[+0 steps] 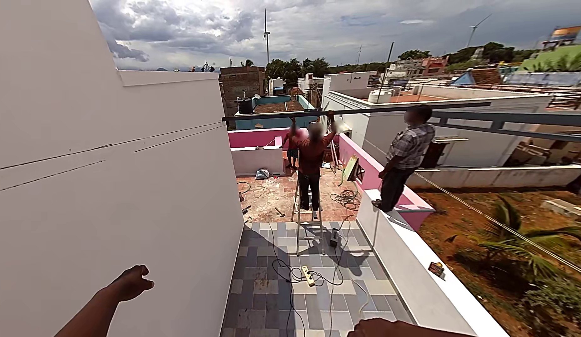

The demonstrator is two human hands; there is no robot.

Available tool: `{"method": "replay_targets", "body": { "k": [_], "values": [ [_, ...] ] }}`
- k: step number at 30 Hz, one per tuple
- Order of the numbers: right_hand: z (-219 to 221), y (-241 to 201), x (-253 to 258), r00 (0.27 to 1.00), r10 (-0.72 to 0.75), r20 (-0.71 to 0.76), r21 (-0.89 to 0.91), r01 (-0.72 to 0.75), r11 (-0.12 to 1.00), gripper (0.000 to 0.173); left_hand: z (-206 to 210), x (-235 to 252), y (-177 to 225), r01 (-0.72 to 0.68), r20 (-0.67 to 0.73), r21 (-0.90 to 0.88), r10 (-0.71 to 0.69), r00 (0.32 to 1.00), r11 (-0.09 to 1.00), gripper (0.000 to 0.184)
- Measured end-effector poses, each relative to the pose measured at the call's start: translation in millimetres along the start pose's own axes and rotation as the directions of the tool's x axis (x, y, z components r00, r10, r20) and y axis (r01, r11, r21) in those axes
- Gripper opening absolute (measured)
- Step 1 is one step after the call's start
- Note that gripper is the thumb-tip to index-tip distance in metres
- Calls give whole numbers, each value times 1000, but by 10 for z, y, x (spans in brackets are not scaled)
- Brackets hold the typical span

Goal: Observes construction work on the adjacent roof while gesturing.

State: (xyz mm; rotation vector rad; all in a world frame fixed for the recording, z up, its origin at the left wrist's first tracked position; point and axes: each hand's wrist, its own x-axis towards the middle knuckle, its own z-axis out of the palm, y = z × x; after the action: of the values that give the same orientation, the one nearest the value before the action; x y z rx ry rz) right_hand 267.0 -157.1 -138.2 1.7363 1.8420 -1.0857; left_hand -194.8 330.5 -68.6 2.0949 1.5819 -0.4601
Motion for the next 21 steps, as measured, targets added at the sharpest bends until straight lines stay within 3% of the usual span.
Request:
{"method": "replay_targets", "body": {
  "k": [18,21],
  "values": [
    [-78,-110,-75,1000,15,13,9,-15,1000,63,45,218,-132,-30,-17,-63,29,999,998,65],
    [-73,-100,-71,1000,23,21,18,-23,1000,64,19,198,-111,-37,-108,-37,33,994,999,71]
  ]
}}
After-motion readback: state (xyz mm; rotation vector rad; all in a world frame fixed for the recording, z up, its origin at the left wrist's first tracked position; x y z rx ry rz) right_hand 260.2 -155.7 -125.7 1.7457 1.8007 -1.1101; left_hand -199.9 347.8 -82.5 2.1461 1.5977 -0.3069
